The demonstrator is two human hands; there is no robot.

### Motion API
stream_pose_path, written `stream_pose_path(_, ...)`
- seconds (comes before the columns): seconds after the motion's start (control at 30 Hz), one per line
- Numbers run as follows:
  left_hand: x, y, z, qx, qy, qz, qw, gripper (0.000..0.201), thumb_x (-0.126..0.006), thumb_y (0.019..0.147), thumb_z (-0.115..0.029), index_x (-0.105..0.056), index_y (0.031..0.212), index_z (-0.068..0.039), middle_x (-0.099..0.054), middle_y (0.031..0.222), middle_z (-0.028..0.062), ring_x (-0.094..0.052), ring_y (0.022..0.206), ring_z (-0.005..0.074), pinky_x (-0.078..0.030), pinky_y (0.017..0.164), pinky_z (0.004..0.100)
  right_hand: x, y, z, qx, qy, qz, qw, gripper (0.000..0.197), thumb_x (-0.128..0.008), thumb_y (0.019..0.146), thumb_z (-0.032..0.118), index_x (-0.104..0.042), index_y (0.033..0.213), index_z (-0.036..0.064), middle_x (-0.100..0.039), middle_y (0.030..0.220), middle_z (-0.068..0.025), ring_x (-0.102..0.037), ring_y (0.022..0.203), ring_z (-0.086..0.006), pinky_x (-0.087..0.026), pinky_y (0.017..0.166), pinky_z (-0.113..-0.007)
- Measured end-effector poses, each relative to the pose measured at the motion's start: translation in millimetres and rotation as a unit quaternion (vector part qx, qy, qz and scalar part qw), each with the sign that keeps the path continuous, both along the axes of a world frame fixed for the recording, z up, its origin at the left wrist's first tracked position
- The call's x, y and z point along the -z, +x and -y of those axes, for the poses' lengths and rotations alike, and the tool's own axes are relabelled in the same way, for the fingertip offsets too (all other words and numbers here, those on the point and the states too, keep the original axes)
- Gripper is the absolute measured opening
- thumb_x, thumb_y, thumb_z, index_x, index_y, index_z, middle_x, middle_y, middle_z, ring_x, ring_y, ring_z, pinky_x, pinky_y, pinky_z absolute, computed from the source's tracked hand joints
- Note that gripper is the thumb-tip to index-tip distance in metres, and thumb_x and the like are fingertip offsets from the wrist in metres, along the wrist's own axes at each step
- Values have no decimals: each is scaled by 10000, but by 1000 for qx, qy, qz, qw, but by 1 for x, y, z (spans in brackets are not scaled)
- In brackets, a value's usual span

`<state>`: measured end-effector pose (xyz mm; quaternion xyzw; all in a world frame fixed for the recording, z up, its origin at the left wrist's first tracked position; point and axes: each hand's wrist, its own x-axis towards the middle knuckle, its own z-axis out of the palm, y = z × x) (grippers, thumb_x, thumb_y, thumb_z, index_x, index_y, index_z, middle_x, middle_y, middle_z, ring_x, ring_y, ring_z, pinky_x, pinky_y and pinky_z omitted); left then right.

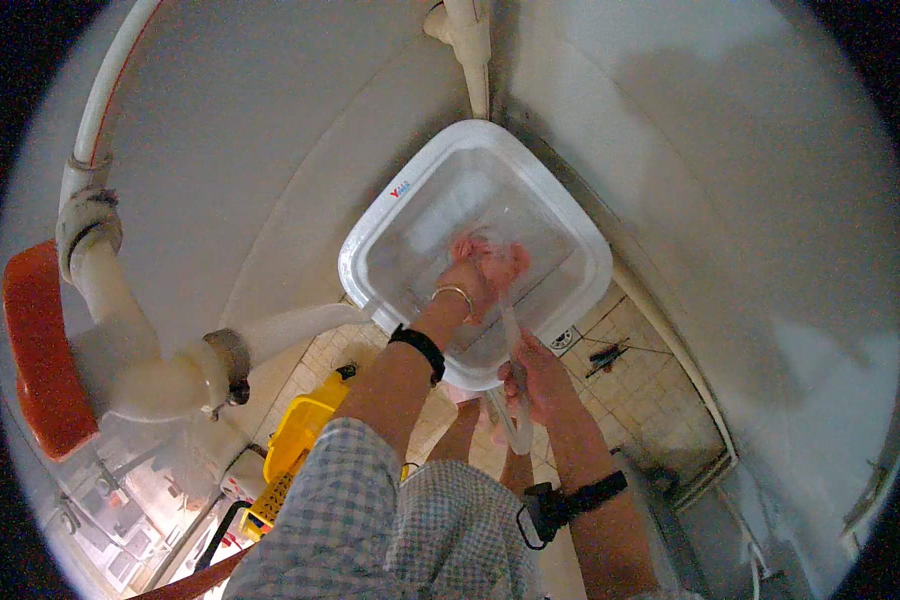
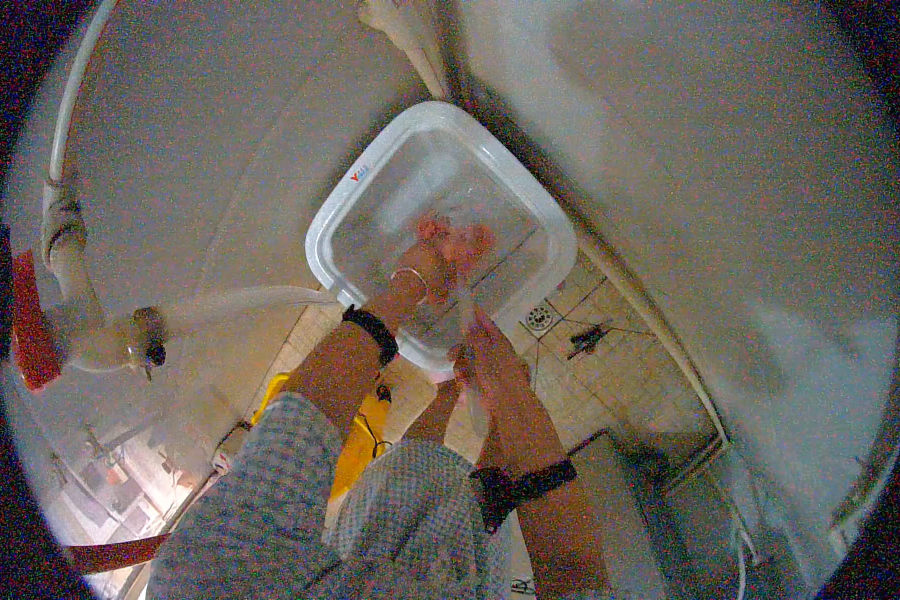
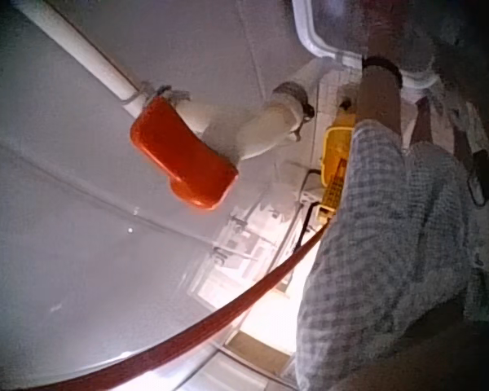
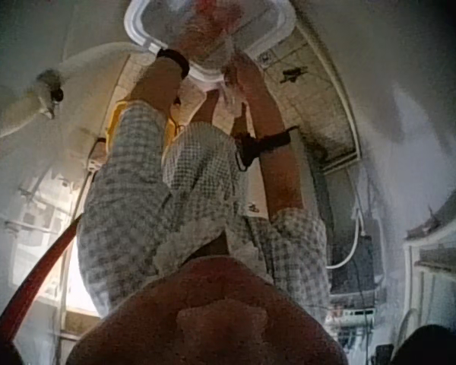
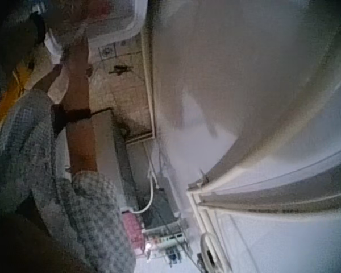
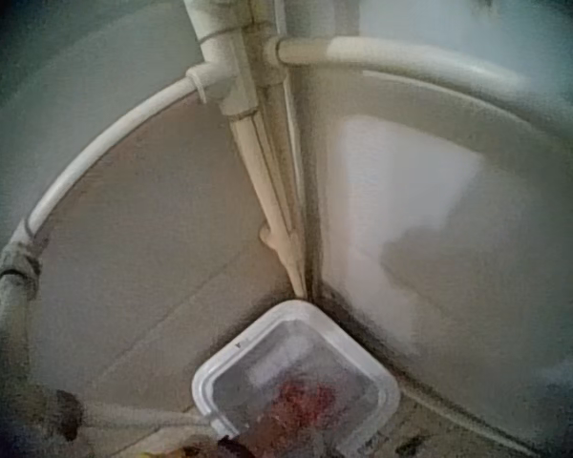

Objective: The person washes a clear plastic tray and a cloth in a basin of water, wipes the tray with the cloth, and then organizes cleaning supplies on top of a washing machine.

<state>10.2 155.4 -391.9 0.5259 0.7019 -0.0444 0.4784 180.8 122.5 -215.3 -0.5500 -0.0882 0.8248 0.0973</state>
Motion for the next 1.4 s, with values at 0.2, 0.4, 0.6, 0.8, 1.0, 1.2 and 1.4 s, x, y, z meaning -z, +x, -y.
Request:
stream_pose_path(0.2,-61,-12,-12,-71,-19,-30,997,557,-468,816,-315,-282,1308,-131,-490,1187,132,-481,1075,263,-371,894,362,-3,1,-8,-13,-15,-2,1000,466,-424,892,235,-245,1319,184,-508,592,-52,-432,439,-126,-364,396,-282)
stream_pose_path(0.4,-86,29,-1,98,156,-271,945,674,-531,769,-311,-206,1324,-109,-433,1242,122,-378,1169,280,-363,893,373,1,0,-6,5,-9,35,999,438,-403,897,229,-271,1314,196,-506,595,-48,-418,432,-120,-364,402,-277)
stream_pose_path(0.6,-50,-4,-11,-48,-72,39,995,581,-476,795,-362,-287,1285,-111,-433,1211,131,-424,1113,312,-376,888,372,3,-2,-6,8,-10,23,1000,431,-372,904,242,-266,1321,228,-504,607,-44,-405,431,-110,-365,404,-273)
stream_pose_path(0.8,-66,18,24,54,344,-272,897,502,-408,830,-406,-412,1221,-92,-528,1092,158,-477,1061,316,-375,895,342,4,2,-3,-28,-15,42,999,431,-382,901,251,-273,1318,233,-506,608,-41,-424,444,-112,-377,409,-268)
stream_pose_path(1.0,-29,-12,4,-302,-44,232,923,631,-357,847,-458,-211,1322,-69,-538,1080,184,-466,1079,333,-368,913,313,2,-3,-5,-27,7,43,999,433,-379,903,245,-270,1320,202,-516,616,-46,-430,448,-121,-380,417,-266)
stream_pose_path(1.2,-52,1,11,-147,54,-55,986,635,-439,829,-399,-185,1340,-120,-448,1212,194,-424,1127,336,-369,918,326,6,2,-7,-15,-3,39,999,448,-385,903,242,-246,1323,178,-522,622,-55,-429,453,-123,-377,417,-267)
stream_pose_path(1.4,-24,-3,37,116,180,-190,958,621,-544,764,-228,-261,1316,-219,-418,1250,159,-414,1139,307,-382,913,360,16,-3,1,-65,12,4,998,469,-399,902,261,-218,1326,173,-521,623,-59,-426,452,-124,-361,401,-260)
